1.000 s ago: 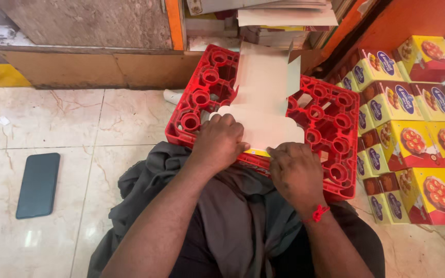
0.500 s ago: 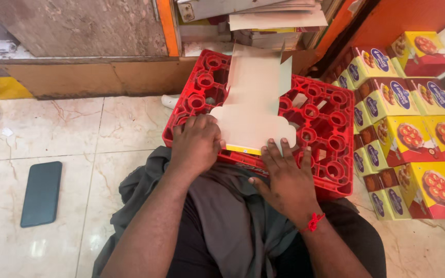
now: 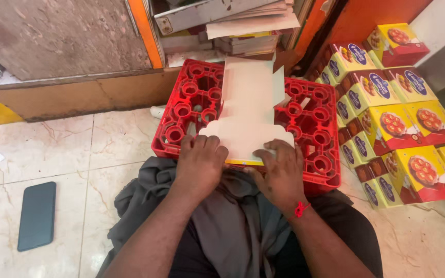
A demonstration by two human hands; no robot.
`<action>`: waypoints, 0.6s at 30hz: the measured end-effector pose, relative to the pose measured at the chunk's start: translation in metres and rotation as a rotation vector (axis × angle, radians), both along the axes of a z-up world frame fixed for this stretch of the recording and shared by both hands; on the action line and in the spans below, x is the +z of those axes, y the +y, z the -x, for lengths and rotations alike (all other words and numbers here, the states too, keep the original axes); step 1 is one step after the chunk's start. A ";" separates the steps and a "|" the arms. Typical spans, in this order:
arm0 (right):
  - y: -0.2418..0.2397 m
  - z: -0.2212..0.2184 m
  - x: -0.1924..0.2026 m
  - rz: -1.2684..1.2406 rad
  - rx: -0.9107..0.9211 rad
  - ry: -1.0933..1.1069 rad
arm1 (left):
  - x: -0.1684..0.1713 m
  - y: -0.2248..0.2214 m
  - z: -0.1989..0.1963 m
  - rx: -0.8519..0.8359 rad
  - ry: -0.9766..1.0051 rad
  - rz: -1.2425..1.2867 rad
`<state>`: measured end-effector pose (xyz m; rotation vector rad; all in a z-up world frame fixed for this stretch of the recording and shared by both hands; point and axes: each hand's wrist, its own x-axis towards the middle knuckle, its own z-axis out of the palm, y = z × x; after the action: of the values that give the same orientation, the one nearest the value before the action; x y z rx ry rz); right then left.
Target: The person folds two cardboard food boxes by hand. Using a red plastic crate as a workspace, the person folds along the pre-scored lines of flat cardboard sheets, tucks the flaps into slots, and stacks the completed boxes on top of others.
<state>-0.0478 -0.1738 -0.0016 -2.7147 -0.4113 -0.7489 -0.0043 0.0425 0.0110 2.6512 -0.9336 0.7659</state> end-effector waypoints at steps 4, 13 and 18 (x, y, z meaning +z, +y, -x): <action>-0.012 -0.007 -0.007 -0.514 -0.013 -0.277 | 0.009 -0.014 0.009 -0.073 -0.023 0.190; -0.041 0.010 -0.006 -1.599 0.256 0.161 | 0.066 -0.077 0.052 -0.379 0.096 0.371; -0.104 -0.008 0.079 -0.796 -0.089 -0.238 | 0.135 -0.056 0.045 -0.144 -0.326 0.376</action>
<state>-0.0397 -0.2782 0.0770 -1.9134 -0.0157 -1.0002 -0.0495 -0.0133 0.1462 2.1511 -0.9331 1.2262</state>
